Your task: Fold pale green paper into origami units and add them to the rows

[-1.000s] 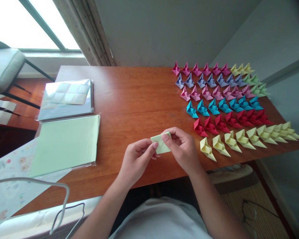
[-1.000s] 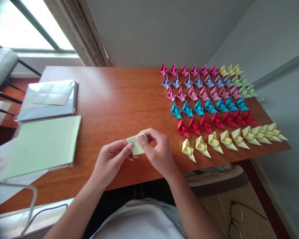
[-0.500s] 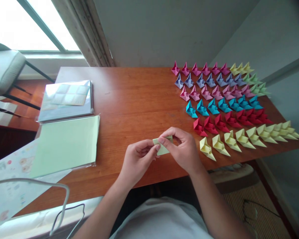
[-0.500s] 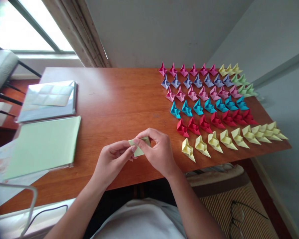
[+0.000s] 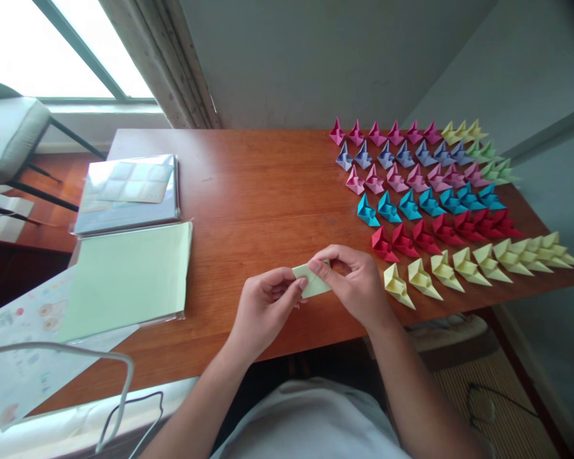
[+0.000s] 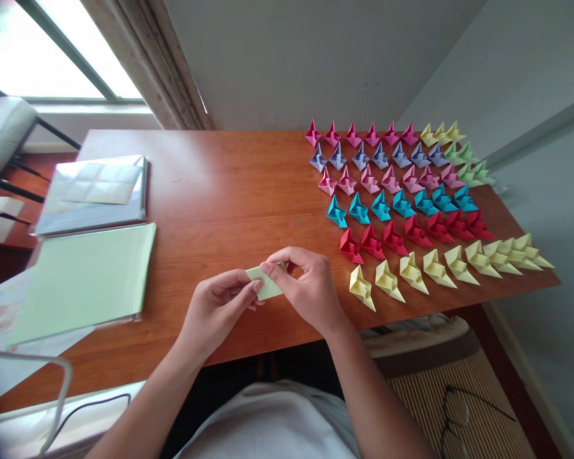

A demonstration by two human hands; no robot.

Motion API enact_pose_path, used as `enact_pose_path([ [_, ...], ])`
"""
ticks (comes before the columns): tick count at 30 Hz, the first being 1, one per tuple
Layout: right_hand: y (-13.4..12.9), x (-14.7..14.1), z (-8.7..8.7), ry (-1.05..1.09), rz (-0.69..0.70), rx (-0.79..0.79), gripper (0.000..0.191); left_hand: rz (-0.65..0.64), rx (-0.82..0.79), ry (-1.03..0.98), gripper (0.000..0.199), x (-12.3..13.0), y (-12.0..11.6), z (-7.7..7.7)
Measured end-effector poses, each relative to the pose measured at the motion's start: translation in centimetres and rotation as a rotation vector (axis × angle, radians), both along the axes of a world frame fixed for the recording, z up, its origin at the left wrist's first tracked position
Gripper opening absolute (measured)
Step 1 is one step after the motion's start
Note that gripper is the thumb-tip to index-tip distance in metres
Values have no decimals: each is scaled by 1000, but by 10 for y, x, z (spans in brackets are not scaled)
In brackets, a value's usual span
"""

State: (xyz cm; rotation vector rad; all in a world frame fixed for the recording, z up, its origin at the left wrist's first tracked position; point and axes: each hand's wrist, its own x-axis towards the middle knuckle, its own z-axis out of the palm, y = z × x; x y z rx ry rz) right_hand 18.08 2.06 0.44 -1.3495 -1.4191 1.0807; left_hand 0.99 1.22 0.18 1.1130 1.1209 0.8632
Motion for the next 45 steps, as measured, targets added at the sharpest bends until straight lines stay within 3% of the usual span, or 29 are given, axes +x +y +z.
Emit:
enact_pose_path([
  [7, -5, -3, -5, 261, -121, -61, 30, 111, -48, -24, 23, -1, -1, 0],
  [11, -9, -7, -9, 153, -138, -41, 30, 139, -51, -38, 23, 0, 0, 1],
  [15, -10, -9, -8, -23, -169, 59, 21, 75, -82, -53, 24, 0, 0, 4],
  [24, -9, -5, -1, -108, 10, 91, 20, 51, -41, -69, 26, -2, -1, 6],
  [33, -8, -10, -5, 36, -4, 11, 20, 8, -44, -71, 27, -2, -2, 3],
  [45, -6, -5, 5, -33, 113, -5, 19, -57, 13, -7, 30, -2, -4, -2],
])
